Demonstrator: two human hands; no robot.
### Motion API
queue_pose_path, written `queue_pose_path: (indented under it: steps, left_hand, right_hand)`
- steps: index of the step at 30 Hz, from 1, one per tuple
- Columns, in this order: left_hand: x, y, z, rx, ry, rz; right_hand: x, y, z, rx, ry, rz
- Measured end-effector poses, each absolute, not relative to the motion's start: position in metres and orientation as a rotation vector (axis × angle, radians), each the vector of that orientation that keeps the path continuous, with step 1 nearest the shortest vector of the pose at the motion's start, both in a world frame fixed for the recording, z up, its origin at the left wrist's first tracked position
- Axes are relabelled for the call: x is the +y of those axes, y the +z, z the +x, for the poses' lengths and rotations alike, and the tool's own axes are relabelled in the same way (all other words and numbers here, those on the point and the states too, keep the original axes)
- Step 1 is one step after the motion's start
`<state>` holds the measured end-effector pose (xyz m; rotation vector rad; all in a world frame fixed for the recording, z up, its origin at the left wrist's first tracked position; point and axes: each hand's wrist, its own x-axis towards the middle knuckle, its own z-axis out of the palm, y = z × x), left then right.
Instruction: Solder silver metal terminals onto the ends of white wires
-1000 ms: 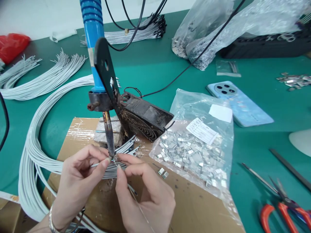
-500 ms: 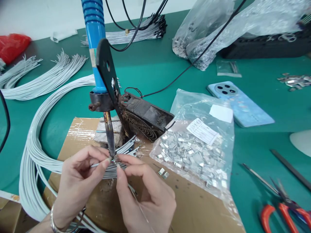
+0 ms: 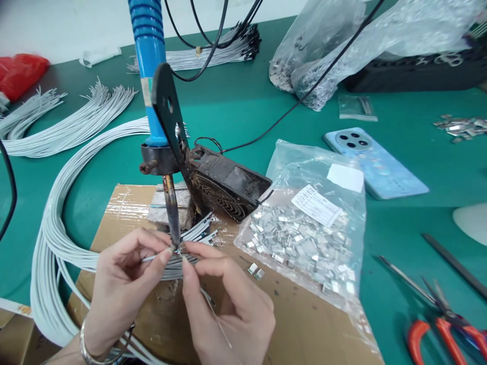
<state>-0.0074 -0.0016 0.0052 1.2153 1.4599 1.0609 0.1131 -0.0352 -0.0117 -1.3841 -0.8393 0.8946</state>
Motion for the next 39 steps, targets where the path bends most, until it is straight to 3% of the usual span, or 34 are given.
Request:
queue_pose_path:
  steps: [39]
  left_hand:
    - [-0.002, 0.0032, -0.0082, 1.439, 1.069, 1.227]
  right_hand:
    - [-0.0353, -0.0187, 0.1141, -0.923, 0.823, -1.351]
